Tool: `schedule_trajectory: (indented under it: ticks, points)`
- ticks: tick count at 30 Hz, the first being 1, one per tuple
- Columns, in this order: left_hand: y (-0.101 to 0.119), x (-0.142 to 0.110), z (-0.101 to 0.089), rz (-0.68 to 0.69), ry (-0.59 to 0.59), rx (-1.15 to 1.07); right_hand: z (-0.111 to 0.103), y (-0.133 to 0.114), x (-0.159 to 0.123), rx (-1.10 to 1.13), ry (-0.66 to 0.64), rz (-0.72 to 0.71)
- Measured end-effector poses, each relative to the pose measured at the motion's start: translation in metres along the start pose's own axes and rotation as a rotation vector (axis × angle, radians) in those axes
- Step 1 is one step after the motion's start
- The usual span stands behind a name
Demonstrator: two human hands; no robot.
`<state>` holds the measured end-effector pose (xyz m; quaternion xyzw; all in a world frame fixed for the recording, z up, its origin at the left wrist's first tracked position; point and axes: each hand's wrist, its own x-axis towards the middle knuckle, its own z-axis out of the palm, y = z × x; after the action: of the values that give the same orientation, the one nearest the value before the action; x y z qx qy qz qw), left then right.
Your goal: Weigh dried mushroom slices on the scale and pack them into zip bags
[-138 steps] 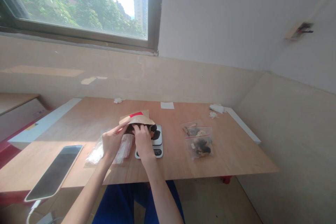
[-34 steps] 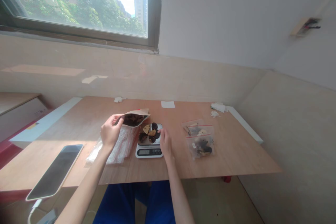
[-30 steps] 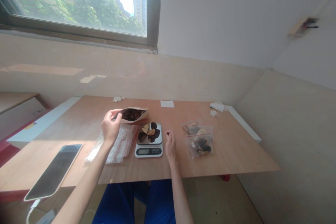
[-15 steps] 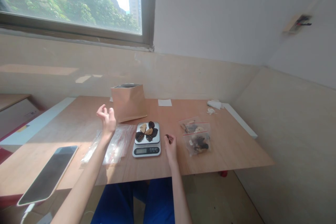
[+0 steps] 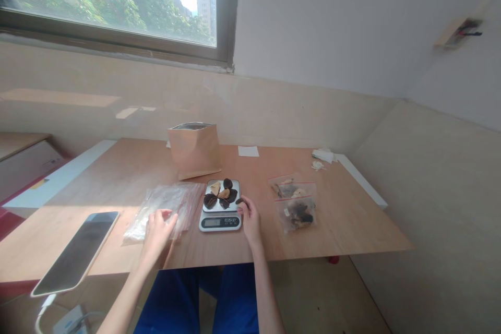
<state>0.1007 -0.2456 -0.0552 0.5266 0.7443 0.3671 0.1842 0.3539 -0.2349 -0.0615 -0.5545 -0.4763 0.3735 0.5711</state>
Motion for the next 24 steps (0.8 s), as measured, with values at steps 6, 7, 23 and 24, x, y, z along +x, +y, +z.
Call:
schedule_trajectory:
  ticks: [6,7,23,24]
  points:
    - [-0.003,-0.001,-0.008,-0.012,-0.074,-0.049,0.007,-0.006,0.001,-0.127,-0.064,-0.107]
    - [-0.002,-0.001,-0.010,-0.012,-0.081,-0.057,0.007,-0.006,0.003,-0.179,-0.066,-0.130]
    - [0.040,-0.014,-0.040,0.047,0.060,-0.116,0.000,-0.039,-0.018,-0.276,0.075,-0.175]
    - [0.046,-0.016,-0.040,0.072,0.032,-0.130,0.007,-0.049,-0.021,-0.250,-0.004,-0.166]
